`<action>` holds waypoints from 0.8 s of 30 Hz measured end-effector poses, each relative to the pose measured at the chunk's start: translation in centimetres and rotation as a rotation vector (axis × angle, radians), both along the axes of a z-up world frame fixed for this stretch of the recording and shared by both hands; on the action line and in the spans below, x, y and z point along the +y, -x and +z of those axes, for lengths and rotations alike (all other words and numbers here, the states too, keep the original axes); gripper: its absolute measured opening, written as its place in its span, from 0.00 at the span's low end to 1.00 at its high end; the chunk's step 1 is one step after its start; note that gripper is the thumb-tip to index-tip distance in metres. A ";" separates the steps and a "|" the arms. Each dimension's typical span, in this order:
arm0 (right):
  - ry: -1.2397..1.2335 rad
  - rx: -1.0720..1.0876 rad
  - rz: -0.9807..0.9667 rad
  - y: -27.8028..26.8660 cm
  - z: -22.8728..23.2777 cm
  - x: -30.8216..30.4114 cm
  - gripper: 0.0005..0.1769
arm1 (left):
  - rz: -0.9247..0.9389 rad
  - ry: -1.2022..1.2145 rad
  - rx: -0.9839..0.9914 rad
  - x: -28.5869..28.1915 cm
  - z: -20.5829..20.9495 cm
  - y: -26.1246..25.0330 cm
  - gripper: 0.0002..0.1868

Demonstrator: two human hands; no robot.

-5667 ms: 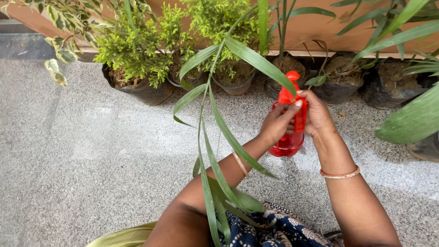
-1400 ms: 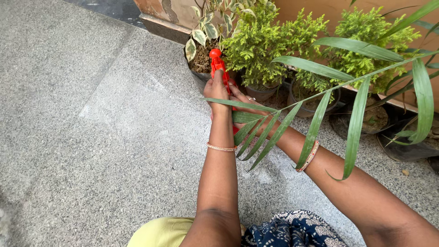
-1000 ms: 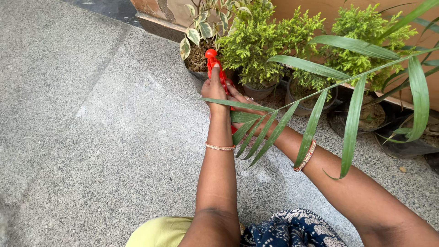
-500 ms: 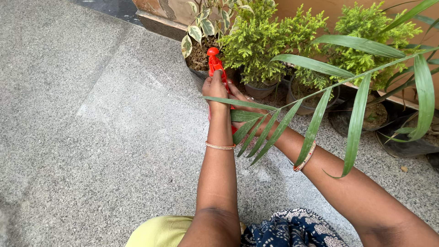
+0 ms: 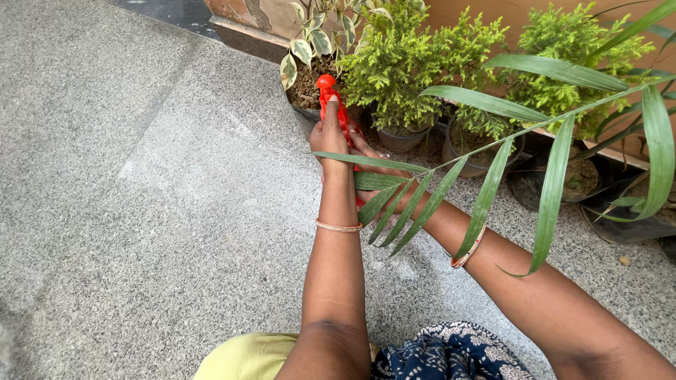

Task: The person uses a red spray bottle to mist water onto several potted plants arranged on a tiled floor. They move the bottle from plant to plant, spraying the leaves and soil of each one.

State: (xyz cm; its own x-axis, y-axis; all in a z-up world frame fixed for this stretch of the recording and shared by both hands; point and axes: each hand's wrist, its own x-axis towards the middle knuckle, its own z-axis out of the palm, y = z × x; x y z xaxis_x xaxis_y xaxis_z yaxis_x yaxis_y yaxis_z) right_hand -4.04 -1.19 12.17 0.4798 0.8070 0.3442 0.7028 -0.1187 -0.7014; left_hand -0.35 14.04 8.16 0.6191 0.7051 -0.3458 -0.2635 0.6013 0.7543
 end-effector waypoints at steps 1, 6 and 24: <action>0.002 -0.038 0.001 0.1 0.0 -0.1 0.39 | 0.020 -0.030 -0.009 0.0 -0.1 0.0 0.16; -0.045 -0.119 0.014 0.1 0.6 -0.7 0.39 | 0.063 -0.146 -0.007 -0.2 -0.4 -0.4 0.12; 0.185 0.254 -0.115 1.6 -1.8 -3.8 0.56 | -0.491 -0.105 0.303 -1.6 2.0 1.4 0.21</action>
State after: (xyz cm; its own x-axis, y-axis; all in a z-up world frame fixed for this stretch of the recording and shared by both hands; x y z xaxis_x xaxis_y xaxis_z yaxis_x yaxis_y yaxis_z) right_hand -5.65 -4.94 10.33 0.6232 0.7802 0.0547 0.4829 -0.3288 -0.8116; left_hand -1.73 12.40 10.20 0.7664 0.4007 -0.5020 0.2633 0.5168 0.8146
